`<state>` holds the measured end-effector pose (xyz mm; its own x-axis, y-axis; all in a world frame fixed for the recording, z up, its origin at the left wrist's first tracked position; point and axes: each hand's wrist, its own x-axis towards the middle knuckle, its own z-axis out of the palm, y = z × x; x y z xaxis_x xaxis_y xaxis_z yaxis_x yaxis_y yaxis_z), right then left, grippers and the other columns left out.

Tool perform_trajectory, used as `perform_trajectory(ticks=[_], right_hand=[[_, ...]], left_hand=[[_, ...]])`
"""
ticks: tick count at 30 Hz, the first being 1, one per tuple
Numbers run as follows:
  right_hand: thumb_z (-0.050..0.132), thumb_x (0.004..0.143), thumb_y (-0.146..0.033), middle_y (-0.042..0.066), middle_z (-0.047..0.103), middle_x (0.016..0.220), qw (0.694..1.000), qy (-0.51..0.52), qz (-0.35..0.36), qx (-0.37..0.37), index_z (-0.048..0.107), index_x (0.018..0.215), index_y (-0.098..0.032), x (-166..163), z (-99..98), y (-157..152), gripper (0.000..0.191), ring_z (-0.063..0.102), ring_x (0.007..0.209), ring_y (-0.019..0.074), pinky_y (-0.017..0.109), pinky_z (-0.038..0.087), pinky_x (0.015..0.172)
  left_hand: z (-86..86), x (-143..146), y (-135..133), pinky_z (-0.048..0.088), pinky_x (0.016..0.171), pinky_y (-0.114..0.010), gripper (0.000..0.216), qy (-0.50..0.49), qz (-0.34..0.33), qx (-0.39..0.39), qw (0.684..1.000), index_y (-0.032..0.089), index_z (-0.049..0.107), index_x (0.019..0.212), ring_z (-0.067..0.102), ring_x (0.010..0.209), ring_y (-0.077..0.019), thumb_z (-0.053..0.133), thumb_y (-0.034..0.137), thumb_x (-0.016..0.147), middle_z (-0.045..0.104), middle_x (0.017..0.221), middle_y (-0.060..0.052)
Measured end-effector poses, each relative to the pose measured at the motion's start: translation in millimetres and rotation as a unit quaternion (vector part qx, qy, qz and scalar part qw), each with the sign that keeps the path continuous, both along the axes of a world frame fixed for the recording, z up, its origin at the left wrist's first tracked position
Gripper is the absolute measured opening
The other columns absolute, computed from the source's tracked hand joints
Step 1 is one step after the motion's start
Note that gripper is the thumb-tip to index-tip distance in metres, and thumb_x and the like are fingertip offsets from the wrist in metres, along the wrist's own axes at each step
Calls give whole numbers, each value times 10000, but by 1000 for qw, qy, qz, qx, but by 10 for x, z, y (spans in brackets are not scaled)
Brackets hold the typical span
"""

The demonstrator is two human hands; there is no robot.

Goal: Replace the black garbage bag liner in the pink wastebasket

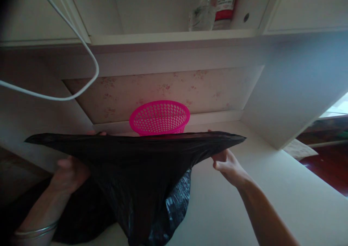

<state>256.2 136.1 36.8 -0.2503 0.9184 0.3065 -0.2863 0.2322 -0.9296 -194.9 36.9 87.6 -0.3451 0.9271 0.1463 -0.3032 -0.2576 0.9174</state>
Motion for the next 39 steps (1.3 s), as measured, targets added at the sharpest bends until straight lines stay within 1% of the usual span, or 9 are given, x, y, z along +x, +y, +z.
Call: perform_trajectory(ticks=[3,8,13,17,20,26,30,35,39], right_hand=[[963,594,-567,108,799,1213,998,-52,0,-33,756,1189,-267,-59,-173,85,697,752,1109,367,553,598,999],[926,690,-533,74,829,1098,990,-21,-120,-71,798,1017,-264,-237,-94,107,442,769,1040,344,572,558,1068],[828,800,-535,54,832,1087,997,36,-20,-69,815,989,-300,-357,-35,-30,302,771,1069,352,561,600,1018],[866,766,-498,59,782,1269,997,-34,71,25,788,1193,-327,-375,1,-84,467,748,1139,350,548,580,1054],[864,785,-456,58,707,1414,988,-87,102,78,696,1372,-365,-421,107,-94,617,674,1288,344,547,534,1113],[836,813,-471,50,821,1147,997,-60,-3,47,842,986,-331,-466,118,-54,222,745,1151,331,505,582,1066],[793,814,-562,6,839,941,998,5,-59,11,811,1035,-359,-355,27,30,300,788,999,331,538,619,995],[829,771,-526,-2,845,988,982,115,-147,-18,795,1057,-372,-165,90,36,326,781,1051,330,553,583,1044],[847,698,-622,19,816,1176,991,98,-88,-8,752,1212,-381,-124,46,-7,576,734,1178,347,572,532,1105]], left_hand=[[-22,128,69,625,971,-372,925,32,-2,-55,998,269,740,1289,627,1336,-374,1051,436,434,706,1416,-110],[31,291,133,628,999,-444,571,-41,99,-79,991,225,786,906,742,1139,-370,1045,421,437,837,948,-66],[-17,345,39,623,1019,-478,454,-120,90,-107,983,265,793,843,730,1177,-380,1015,412,476,841,1008,-44],[37,457,1,620,1010,-530,530,-73,1,-56,996,301,808,915,709,1205,-418,1035,352,439,817,1159,-68],[70,534,20,625,993,-548,479,-45,-12,-52,998,286,813,937,714,1192,-424,1017,377,513,812,1163,-85],[-70,478,24,651,952,-468,488,-94,116,-90,985,262,796,833,768,1063,-365,1044,384,430,832,920,-36],[-167,228,-21,630,994,-448,420,-102,143,-64,982,276,791,923,745,1132,-327,1000,397,580,829,993,-29],[-192,-56,-129,628,1001,-420,473,-78,107,13,991,302,790,979,635,1318,-328,954,549,611,816,1128,-11],[-211,-42,-172,619,1008,-417,626,-34,71,14,997,302,797,1033,625,1327,-343,993,571,502,808,1164,-26]])
